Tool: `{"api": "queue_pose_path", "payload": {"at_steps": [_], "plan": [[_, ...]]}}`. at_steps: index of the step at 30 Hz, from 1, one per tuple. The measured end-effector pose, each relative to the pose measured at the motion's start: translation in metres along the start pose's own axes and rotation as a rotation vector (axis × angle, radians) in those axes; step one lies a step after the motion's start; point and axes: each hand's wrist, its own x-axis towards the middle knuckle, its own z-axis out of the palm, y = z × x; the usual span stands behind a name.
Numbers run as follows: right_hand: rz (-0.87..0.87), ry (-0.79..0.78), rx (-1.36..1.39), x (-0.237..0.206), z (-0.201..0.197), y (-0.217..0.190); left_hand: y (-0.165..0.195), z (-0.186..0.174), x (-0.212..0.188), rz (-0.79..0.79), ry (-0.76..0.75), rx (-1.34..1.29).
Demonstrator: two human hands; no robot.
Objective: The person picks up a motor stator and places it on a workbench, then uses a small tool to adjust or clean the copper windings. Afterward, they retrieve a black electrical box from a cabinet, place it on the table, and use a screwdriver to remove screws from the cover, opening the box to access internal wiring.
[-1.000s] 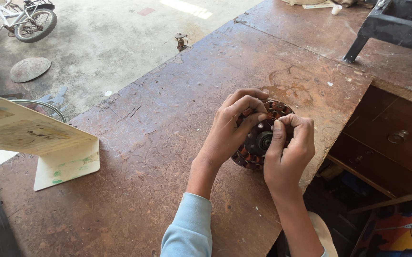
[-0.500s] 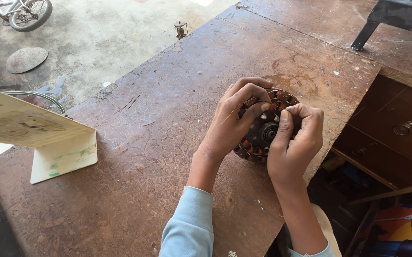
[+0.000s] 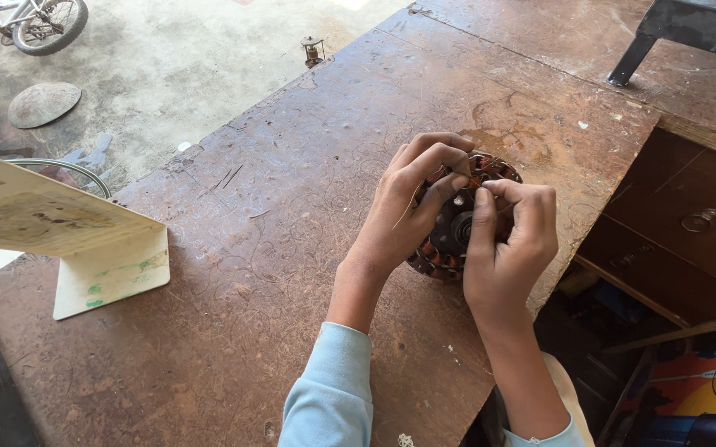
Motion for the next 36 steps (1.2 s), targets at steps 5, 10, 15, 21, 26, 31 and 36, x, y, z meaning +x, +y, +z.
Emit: {"api": "queue_pose_path", "payload": {"at_steps": [5,10,15,21,26,31,36], "plan": [[-0.057,0.03,-0.035,-0.0009,0.0,0.0004,0.0016,-0.001,-0.0001,-0.048,-0.002,-0.033],[-0.012,0.037,-0.008,-0.0003,0.0001,-0.0021,0.0023,-0.0022,0.0009,-0.015,0.012,-0.004],[0.016,0.041,0.0,0.0005,0.0008,-0.0028,0.0025,-0.0021,0.0014,-0.01,0.015,0.0],[0.003,0.044,-0.041,0.0022,0.0004,-0.0015,0.0036,-0.0028,-0.0004,-0.006,-0.007,-0.02],[0.022,0.022,-0.022,0.0056,0.0006,-0.0028,0.0009,-0.001,0.0019,-0.004,-0.001,0.028],[0.012,0.01,-0.021,0.0015,0.0,-0.0022,-0.0029,0.0,-0.0014,0.007,0.0,0.048],[-0.068,0.06,-0.067,-0.0026,-0.0024,0.0032,-0.003,-0.0001,-0.0031,-0.008,-0.001,0.049]]}}
